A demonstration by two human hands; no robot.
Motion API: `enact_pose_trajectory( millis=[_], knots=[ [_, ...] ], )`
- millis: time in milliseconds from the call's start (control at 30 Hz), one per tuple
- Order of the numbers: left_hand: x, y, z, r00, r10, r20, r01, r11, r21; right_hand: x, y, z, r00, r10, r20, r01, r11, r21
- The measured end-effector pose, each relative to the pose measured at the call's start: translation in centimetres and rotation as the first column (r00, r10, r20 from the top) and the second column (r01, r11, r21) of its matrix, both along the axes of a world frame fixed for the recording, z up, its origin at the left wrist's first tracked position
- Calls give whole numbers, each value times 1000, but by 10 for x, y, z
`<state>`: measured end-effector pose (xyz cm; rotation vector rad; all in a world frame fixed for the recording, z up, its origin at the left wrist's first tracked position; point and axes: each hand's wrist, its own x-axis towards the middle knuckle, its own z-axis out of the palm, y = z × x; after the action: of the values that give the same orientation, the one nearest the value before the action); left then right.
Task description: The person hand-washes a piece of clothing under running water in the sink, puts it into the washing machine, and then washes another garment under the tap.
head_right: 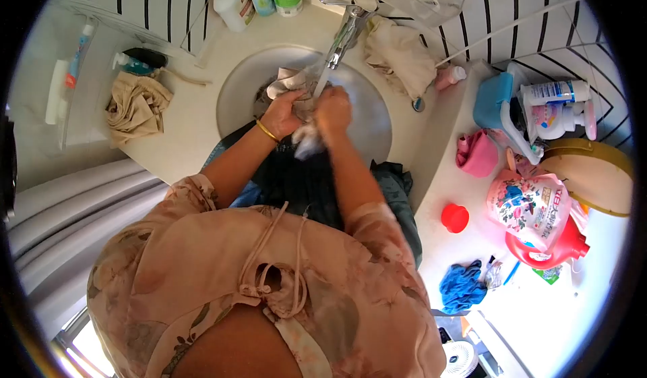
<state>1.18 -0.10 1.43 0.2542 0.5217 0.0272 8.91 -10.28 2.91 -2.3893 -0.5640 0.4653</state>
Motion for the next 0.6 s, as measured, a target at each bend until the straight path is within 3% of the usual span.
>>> enact_pose_trajectory(
  millis=[33, 67, 133, 167, 233, 267, 300, 333, 400, 433, 467, 533, 567, 600],
  knots=[
    [-2, 0, 15, 1000, -4, 8, 4, 1000, 21, 24, -15, -22, 986, 168, -13, -169, 978, -123],
    [-3, 2, 23, 998, -36, 53, 34, 999, 34, 37, -29, -18, 928, 216, -304, -226, 974, 3],
    [-10, 5, 34, 986, -89, 140, 83, 995, 50, 45, -52, 6, 553, 347, -758, -225, 938, 265],
    [-11, 2, 49, 985, -45, 166, 24, 991, 130, 44, -54, 21, 537, 280, -796, -61, 954, 294],
    [-9, 1, 63, 971, -48, 234, 39, 998, 43, 35, -54, 43, 465, 155, -872, 274, 911, 308],
    [-9, 2, 67, 963, -50, 266, 50, 999, 6, 29, -48, 41, 435, 250, -865, 347, 840, 417],
    [-5, -3, 70, 989, -95, 112, 82, 990, 113, 20, -38, 37, 412, 350, -841, 418, 748, 516],
    [-2, -4, 65, 994, -104, 37, 101, 992, 76, 12, -29, 31, 393, 448, -803, 490, 637, 595],
    [0, -4, 39, 984, -135, -115, 135, 991, -4, 7, -19, 9, 569, 219, -793, 447, 727, 522],
    [-3, -4, 24, 995, -92, -30, 92, 996, -9, 8, -14, -3, 649, 101, -754, 432, 767, 474],
    [-5, -2, 17, 996, -67, -53, 63, 995, -73, 7, -8, -8, 719, -14, -695, 423, 802, 422],
    [-13, 3, 10, 994, -23, -107, 0, 979, -203, -21, 1, 17, 979, -25, -203, 123, 863, 490],
    [-14, 6, 10, 993, -25, -118, 1, 981, -196, -38, 5, 31, 996, 27, 87, -64, 887, 458],
    [-19, 8, 6, 998, -9, -65, -34, 776, -629, -53, 8, 41, 927, 91, 365, -234, 899, 370]
  ],
)
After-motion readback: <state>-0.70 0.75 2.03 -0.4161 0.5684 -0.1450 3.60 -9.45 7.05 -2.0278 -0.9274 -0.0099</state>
